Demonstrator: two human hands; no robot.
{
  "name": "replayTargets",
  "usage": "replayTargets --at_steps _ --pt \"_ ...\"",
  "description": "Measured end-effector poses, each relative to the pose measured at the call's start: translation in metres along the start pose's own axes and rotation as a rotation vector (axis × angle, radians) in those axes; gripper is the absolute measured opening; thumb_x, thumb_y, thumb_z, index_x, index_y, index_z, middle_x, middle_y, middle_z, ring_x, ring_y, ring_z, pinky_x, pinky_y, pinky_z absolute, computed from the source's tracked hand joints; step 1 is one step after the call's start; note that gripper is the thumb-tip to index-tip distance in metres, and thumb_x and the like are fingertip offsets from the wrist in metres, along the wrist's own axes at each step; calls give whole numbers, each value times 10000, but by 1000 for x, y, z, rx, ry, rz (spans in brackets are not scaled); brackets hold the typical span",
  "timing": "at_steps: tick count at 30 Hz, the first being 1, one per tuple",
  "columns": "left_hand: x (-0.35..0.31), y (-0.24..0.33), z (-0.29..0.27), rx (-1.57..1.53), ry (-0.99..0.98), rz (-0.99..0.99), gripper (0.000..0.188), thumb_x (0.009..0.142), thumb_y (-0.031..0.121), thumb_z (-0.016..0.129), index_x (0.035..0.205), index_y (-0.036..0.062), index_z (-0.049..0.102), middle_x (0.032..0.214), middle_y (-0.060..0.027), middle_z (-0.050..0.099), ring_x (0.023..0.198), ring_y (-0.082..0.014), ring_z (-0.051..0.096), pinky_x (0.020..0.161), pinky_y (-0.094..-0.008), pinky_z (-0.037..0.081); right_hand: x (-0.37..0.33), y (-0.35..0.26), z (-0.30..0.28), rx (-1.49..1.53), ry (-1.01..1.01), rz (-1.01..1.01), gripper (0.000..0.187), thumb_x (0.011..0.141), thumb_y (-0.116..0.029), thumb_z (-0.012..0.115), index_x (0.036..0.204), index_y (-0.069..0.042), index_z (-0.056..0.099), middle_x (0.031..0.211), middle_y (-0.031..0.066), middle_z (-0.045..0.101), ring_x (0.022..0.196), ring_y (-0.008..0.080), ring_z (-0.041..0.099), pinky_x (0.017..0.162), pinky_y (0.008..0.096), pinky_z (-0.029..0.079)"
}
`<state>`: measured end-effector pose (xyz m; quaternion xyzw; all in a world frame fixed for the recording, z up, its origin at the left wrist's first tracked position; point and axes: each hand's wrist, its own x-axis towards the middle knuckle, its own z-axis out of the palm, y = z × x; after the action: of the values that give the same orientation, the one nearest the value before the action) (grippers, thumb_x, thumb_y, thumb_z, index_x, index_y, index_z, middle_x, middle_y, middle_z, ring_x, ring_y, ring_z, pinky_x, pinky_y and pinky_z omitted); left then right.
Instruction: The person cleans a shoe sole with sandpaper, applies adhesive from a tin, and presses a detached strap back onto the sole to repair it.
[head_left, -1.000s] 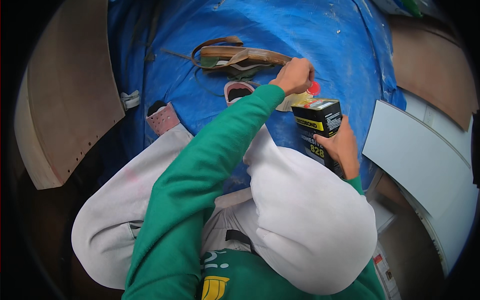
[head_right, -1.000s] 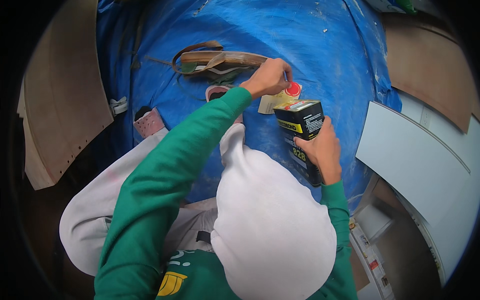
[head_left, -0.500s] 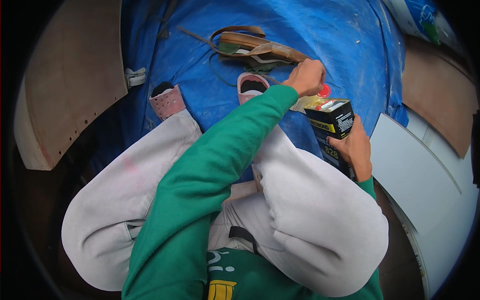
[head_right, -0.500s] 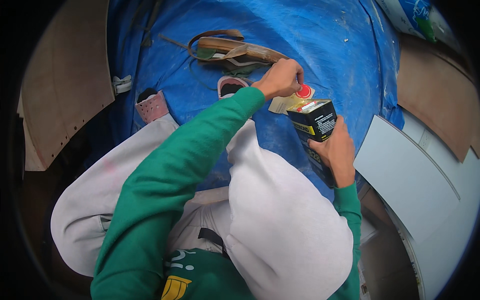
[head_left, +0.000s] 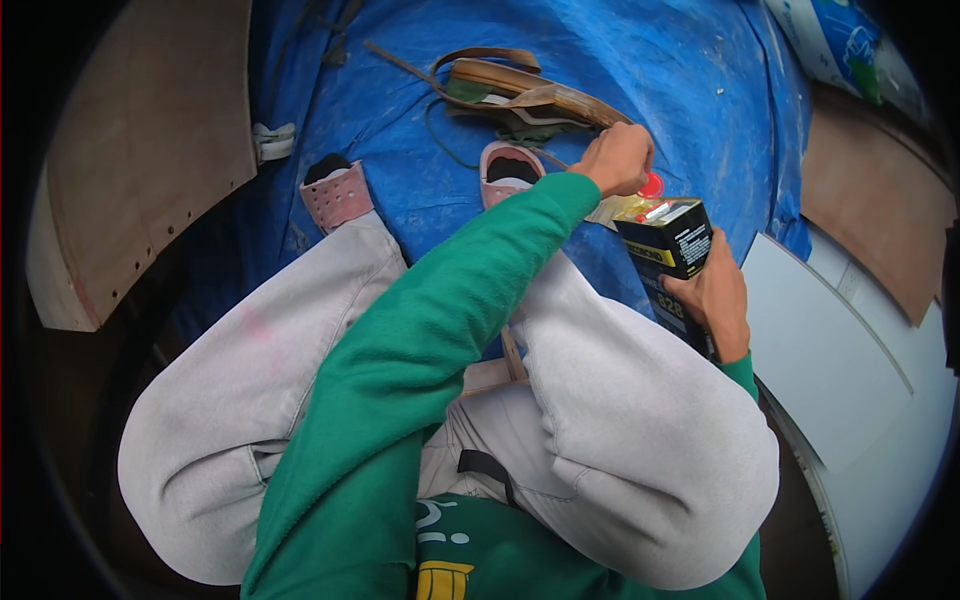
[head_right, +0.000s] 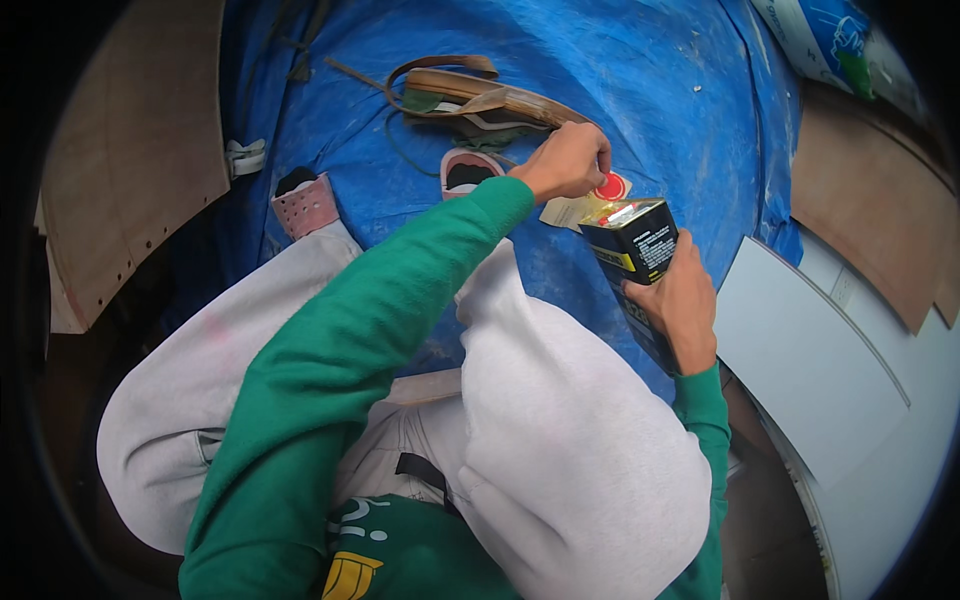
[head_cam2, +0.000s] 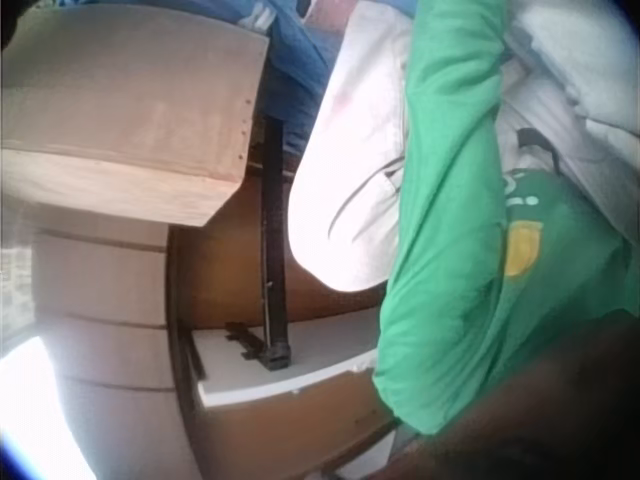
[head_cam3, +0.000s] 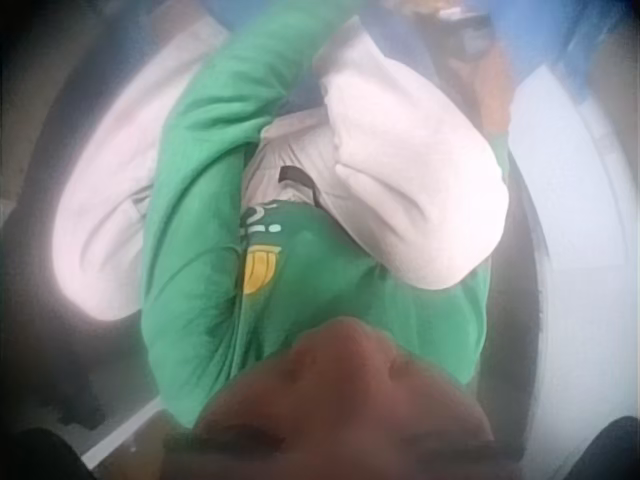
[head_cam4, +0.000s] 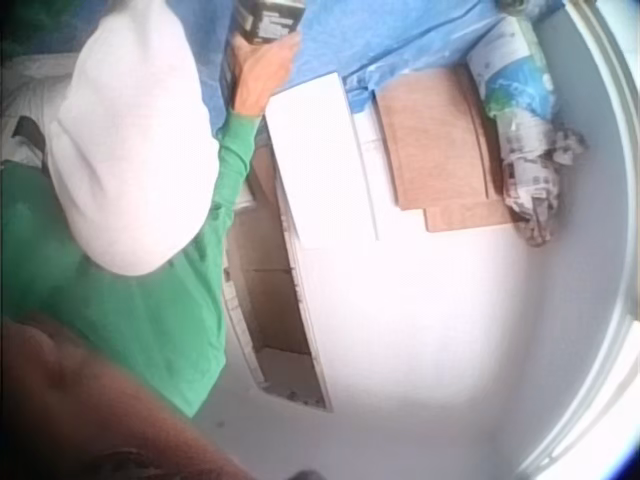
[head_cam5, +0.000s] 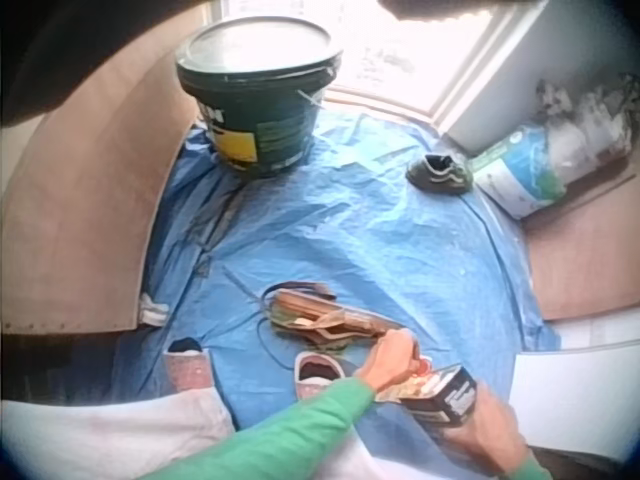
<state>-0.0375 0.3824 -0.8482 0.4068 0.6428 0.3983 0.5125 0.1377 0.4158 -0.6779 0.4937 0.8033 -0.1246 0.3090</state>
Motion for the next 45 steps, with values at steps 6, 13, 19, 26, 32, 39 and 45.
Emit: replayTargets --at_steps 6,13,19,26,32,39,45 --pt "0 0 1 -2 0 0 112 697 51 745 789 -10 726 816 -206 703 805 -353 700 757 -427 558 0 0 -2 -25 -15 -9 909 628 -277 886 1341 44 423 1167 258 621 1036 453 649 852 491 543" --pt "-1 -1 4 -16 -1 -9 101 697 41 731 784 -9 727 821 -208 703 804 -356 700 755 -432 559 0 -2 -7 -57 -36 6 887 628 -276 887 1320 37 429 1162 253 620 1017 459 653 844 498 545" --pt "0 -3 5 2 -4 -15 106 695 48 739 783 -9 730 836 -213 707 817 -357 705 763 -429 561 1 -5 -13 -83 -47 2 885 630 -276 888 1320 34 430 1152 249 620 1013 458 653 836 500 546" --pt "-2 5 4 -22 -6 -25 121 704 59 756 803 -8 734 822 -198 716 809 -342 713 759 -421 564 1 -5 -21 -123 -64 -12 895 628 -273 887 1332 33 428 1156 246 621 1017 441 658 833 493 549" --pt "-3 8 3 -24 -8 -39 114 717 59 763 807 -7 738 803 -194 724 797 -333 723 752 -416 569 1 -8 -26 -146 -67 -14 919 625 -281 882 1351 38 417 1187 239 621 1017 437 662 839 483 553" --pt "-1 6 7 -19 20 -51 112 718 58 766 812 1 745 812 -193 730 806 -335 727 766 -411 574 3 -13 -33 -161 -94 -15 926 619 -272 878 1357 48 418 1183 244 628 1002 440 667 839 482 555" --pt "-2 7 6 -24 16 -55 113 716 63 767 810 5 745 826 -196 732 821 -339 727 775 -415 575 4 -14 -33 -158 -81 -16 915 610 -266 880 1342 48 430 1170 249 634 1006 443 665 836 480 554"
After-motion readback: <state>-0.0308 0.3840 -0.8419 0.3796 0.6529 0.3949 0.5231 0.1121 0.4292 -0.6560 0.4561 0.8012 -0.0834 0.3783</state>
